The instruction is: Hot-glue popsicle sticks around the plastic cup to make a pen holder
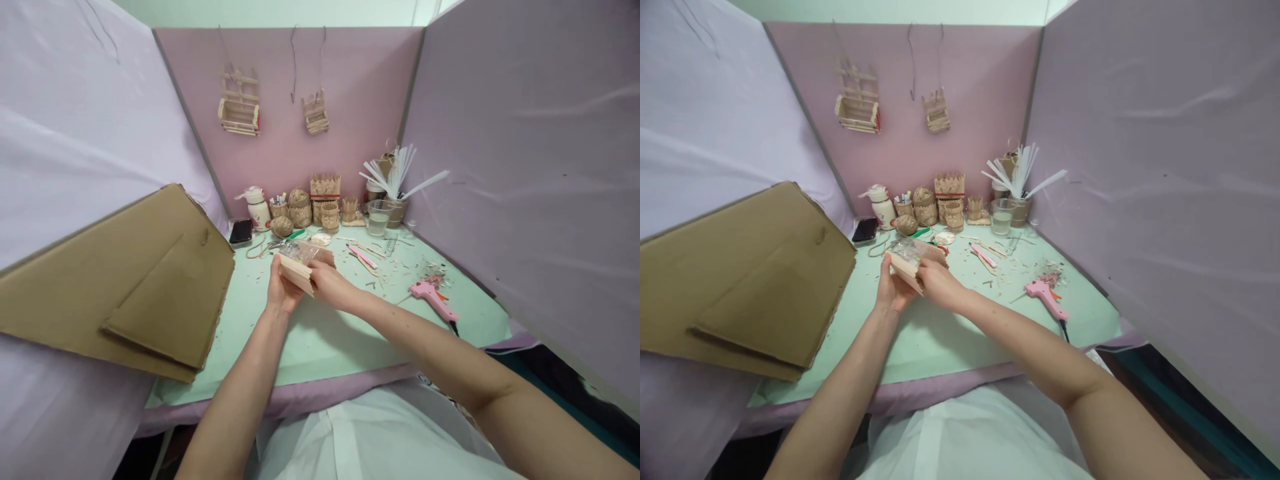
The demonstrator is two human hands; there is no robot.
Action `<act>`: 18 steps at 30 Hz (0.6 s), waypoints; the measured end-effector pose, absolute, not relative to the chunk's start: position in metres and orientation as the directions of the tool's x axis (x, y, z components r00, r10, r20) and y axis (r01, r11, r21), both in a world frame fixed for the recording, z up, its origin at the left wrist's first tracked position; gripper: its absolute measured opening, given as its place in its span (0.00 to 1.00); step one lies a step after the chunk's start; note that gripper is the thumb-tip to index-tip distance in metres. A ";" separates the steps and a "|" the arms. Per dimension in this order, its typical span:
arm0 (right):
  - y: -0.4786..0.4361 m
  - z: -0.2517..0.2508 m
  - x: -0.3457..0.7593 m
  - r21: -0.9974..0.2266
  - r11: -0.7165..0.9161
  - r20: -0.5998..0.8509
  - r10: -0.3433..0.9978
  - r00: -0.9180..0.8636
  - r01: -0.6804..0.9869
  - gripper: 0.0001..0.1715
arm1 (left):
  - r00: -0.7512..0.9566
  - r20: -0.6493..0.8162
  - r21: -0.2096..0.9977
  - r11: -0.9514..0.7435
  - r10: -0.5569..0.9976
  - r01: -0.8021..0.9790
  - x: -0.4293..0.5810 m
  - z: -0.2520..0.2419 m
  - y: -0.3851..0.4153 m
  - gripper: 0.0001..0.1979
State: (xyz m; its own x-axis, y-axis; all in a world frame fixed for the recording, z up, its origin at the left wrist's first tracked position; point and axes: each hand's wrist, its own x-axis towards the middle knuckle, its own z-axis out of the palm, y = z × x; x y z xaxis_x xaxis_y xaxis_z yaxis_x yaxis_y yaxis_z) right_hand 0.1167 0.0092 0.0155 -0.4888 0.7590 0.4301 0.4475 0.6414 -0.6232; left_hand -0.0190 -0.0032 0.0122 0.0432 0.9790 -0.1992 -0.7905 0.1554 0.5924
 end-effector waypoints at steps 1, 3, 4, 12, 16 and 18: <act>0.007 0.019 0.118 -0.656 0.625 0.415 0.767 -0.490 0.423 0.11 | 0.060 -0.185 0.597 0.160 0.981 -0.786 -0.019 0.012 -0.003 0.24; 0.004 0.026 0.121 -0.735 0.579 0.371 0.780 -0.504 0.354 0.14 | 0.080 -0.164 0.607 0.165 0.983 -0.777 -0.019 0.011 -0.003 0.24; 0.003 0.029 0.122 -0.787 0.537 0.342 0.789 -0.510 0.303 0.14 | 0.082 -0.160 0.616 0.165 0.984 -0.770 -0.018 0.011 -0.004 0.24; 0.006 0.017 0.109 -0.974 0.076 0.150 0.920 -0.362 -0.212 0.09 | 0.064 -0.165 0.647 0.156 0.984 -0.746 -0.013 0.011 -0.006 0.24; 0.011 0.013 0.098 -0.904 -0.057 0.097 0.938 -0.333 -0.424 0.18 | 0.039 -0.130 0.607 0.111 0.991 -0.787 -0.010 0.012 -0.006 0.23; 0.012 0.015 0.096 -0.872 -0.104 0.082 0.933 -0.351 -0.478 0.19 | 0.045 -0.142 0.609 0.123 0.989 -0.784 -0.011 0.011 -0.006 0.24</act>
State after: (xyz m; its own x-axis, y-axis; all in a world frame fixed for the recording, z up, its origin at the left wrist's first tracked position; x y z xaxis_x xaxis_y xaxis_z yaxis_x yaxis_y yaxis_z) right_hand 0.0962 0.0119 0.0151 -0.3512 0.9328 0.0816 -0.4781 -0.1037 -0.8722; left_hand -0.0107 -0.0061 0.0112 0.0454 0.9888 -0.1419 -0.7839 0.1233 0.6085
